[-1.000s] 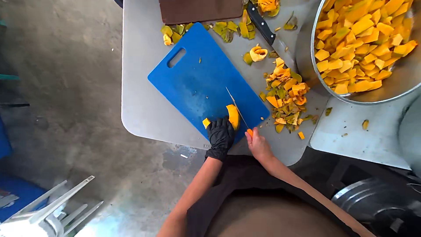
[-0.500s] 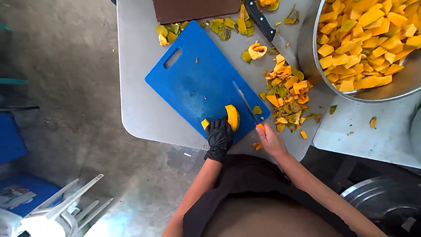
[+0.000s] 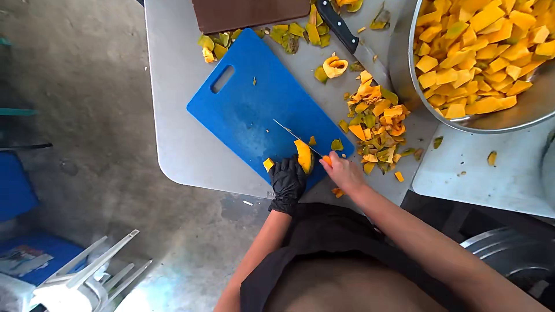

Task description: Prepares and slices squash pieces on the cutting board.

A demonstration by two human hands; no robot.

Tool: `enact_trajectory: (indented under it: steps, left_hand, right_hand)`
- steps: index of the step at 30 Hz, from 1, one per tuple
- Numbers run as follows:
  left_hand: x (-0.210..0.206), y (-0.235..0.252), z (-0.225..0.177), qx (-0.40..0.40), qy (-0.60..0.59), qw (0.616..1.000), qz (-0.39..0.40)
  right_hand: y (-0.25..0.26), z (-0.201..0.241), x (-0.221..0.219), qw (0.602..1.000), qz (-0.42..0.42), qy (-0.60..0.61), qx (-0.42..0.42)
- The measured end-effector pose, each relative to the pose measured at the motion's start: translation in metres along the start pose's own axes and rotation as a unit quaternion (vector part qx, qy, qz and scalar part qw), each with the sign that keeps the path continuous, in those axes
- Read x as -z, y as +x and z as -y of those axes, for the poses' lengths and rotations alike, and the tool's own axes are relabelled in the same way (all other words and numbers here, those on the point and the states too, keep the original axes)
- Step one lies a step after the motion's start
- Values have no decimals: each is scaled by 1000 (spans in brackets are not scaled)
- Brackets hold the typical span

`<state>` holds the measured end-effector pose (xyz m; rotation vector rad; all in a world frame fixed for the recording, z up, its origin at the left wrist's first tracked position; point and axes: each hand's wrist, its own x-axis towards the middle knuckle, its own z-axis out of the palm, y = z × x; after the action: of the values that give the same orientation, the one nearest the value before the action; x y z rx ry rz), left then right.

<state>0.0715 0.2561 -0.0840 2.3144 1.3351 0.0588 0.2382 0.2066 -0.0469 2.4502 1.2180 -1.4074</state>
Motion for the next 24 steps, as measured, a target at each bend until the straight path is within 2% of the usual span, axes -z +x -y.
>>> enact_trajectory:
  steps: [4, 8, 10, 13, 16, 18, 22, 24]
  left_hand:
    - [2, 0, 0, 7, 2, 1000, 8]
    - [10, 11, -16, 106, 0, 992, 65]
    - [10, 17, -23, 142, -7, 988, 65]
    - [13, 18, -30, 159, -36, 984, 66]
    - [16, 16, -23, 128, -44, 988, 74]
    - [15, 16, -17, 99, -45, 992, 70]
    - [12, 20, -16, 100, -8, 988, 118]
    - [12, 22, -15, 100, -9, 988, 120]
  right_hand:
    - [9, 7, -8, 998, -34, 45, -1]
    - [-20, -17, -6, 991, -27, 132, -19]
    - [-42, -18, -7, 988, -41, 146, -30]
    - [-68, -12, -15, 988, -82, 127, 16]
    - [-78, -8, -27, 986, -129, 90, 61]
    - [-79, -4, -26, 991, -107, 69, 43]
    - [-71, -4, -11, 998, 7, 49, -40]
    - [-72, -12, -9, 999, -9, 46, -21]
